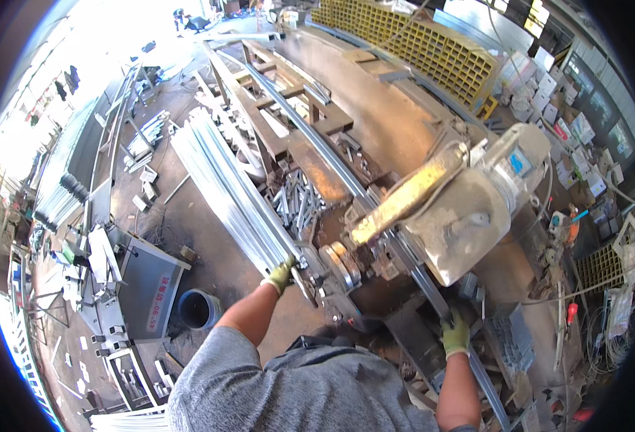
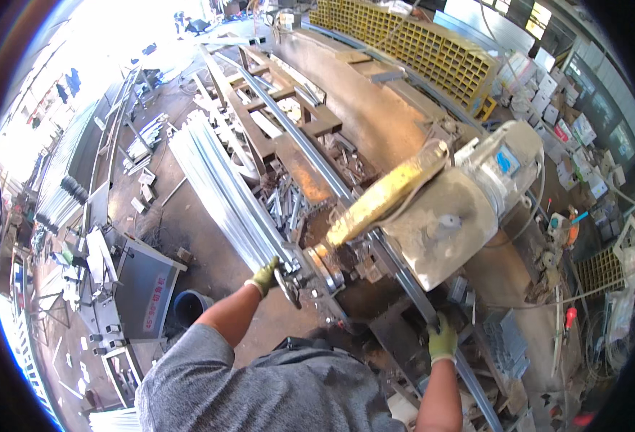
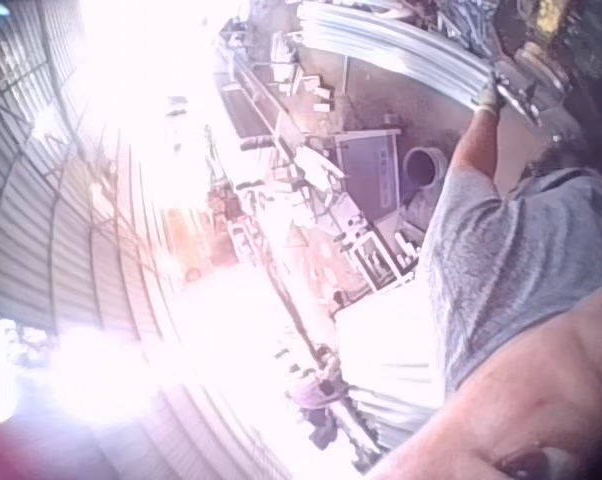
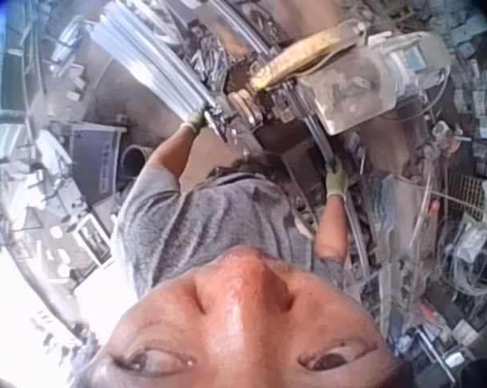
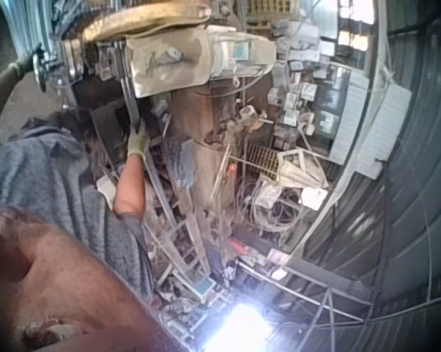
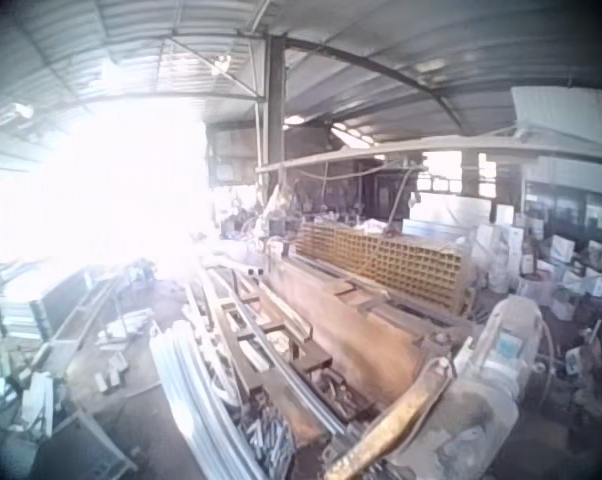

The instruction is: The person repeatedly positions long metal profiles on a chop saw, lowers the blade to cut them, then removes and stacks the cut pieces. The cycle of loading, cutting, and stacking continues throughout the clip.

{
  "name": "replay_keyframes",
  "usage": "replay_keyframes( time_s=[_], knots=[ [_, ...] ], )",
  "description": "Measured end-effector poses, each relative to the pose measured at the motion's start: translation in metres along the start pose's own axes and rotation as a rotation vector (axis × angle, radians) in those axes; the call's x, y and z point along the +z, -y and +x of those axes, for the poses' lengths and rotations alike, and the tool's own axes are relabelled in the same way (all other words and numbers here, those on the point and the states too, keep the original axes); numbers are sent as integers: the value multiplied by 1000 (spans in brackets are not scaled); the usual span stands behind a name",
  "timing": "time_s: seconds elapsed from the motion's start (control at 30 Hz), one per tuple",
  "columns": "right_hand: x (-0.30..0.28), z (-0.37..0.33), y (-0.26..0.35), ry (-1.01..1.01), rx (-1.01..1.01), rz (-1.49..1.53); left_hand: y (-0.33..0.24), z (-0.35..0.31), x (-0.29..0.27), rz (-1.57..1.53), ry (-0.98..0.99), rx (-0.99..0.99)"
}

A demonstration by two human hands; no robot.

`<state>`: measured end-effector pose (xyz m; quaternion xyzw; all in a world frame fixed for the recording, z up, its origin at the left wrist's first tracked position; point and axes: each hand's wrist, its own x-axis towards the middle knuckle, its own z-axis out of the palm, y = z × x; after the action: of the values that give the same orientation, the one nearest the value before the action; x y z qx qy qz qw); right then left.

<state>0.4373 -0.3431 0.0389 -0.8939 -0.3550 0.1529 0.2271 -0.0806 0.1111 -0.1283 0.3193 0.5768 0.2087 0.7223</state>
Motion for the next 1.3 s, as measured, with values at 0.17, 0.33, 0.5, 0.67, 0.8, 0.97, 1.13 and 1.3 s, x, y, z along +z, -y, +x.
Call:
replay_keyframes(
  time_s=[0.17,0.33,0.5,0.67,0.8,0.97,1.13,1.3],
  knots=[
    [8,-4,-5,-80,-58,-59,-16,-54,27,56,99,297],
    [7,0,-9,-16,6,17,-56,-135,28,1342,72,1320],
    [20,4,-12,-38,40,-302,-83,-100,26,482,279,613],
    [18,-2,-5,-65,47,-363,-81,-90,45,877,282,922],
    [14,-5,22,-117,55,-386,-90,-108,59,1070,272,954],
    [15,-11,28,-80,117,-392,-87,-100,54,1064,305,939],
    [25,-4,26,-71,100,-419,-88,-101,38,1220,250,888],
    [29,-11,17,-95,111,-369,-93,-116,41,1113,182,1003]
  ],
)
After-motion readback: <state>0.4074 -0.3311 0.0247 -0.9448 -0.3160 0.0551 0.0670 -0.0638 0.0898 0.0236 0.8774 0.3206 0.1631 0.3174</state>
